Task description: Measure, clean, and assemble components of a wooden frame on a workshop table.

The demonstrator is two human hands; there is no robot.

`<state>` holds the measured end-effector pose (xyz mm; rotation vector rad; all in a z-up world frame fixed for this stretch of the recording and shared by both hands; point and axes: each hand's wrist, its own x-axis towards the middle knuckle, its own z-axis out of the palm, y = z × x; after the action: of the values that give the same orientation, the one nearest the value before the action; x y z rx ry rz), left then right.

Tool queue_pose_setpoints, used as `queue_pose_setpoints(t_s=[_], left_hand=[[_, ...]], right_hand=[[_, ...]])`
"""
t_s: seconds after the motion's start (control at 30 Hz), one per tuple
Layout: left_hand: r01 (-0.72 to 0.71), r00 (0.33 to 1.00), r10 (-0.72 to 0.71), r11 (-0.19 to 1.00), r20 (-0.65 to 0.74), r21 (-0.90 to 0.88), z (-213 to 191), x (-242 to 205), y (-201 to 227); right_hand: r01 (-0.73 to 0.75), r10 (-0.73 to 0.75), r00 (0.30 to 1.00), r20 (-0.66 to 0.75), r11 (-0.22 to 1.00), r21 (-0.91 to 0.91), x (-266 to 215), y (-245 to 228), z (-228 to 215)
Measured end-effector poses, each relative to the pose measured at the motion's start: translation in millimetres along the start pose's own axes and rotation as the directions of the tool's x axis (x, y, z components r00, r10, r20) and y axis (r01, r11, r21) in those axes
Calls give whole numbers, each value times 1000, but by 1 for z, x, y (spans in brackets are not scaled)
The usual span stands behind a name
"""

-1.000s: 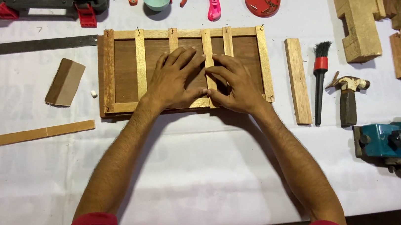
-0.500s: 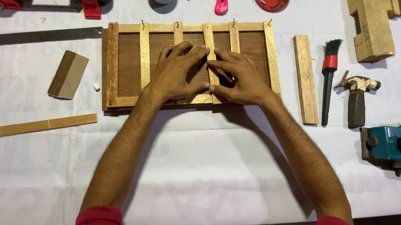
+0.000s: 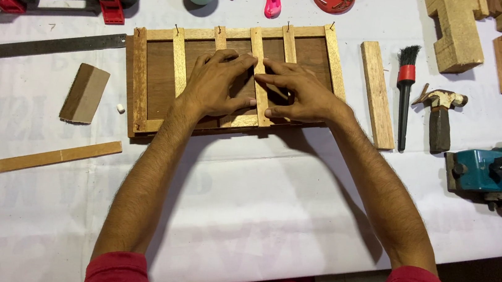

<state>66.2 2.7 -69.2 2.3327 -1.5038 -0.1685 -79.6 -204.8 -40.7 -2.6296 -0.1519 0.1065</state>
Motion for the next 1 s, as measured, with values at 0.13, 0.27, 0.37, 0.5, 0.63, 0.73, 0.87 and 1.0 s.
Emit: queue_pose_setpoints(t_s=[0.13, 0.27, 0.37, 0.5, 0.63, 0.73, 0.87, 1.0], left_hand=[[-2, 1000, 2, 1000, -7, -4, 1, -1, 1], [-7, 1000, 7, 1000, -17, -12, -1, -4, 1], [-11, 1000, 11, 1000, -21, -16, 0, -3, 0], [-3, 1000, 3, 1000, -17, -10, 4, -1, -1], [-2, 1000, 2, 1000, -13, -9, 2, -1, 1], [6, 1000, -6, 1000, -6, -5, 1, 0, 2], [37, 999, -37, 999, 34, 6, -3, -1, 7], [58, 995, -61, 997, 76, 42, -5, 3, 8]], right_hand=[[13, -13, 1000, -13, 1000, 18, -1, 0, 0], [26, -25, 999, -28, 999, 26, -1, 6, 5], [35, -34, 999, -40, 999, 38, -1, 8, 8], [21, -20, 999, -33, 998, 55, -1, 9, 9], [-1, 3, 1000, -29, 998, 66, -3, 3, 6], [30, -27, 999, -40, 997, 67, -2, 5, 7], [22, -20, 998, -58, 999, 46, -1, 3, 10], [55, -54, 995, -86, 998, 16, 1, 7, 11]])
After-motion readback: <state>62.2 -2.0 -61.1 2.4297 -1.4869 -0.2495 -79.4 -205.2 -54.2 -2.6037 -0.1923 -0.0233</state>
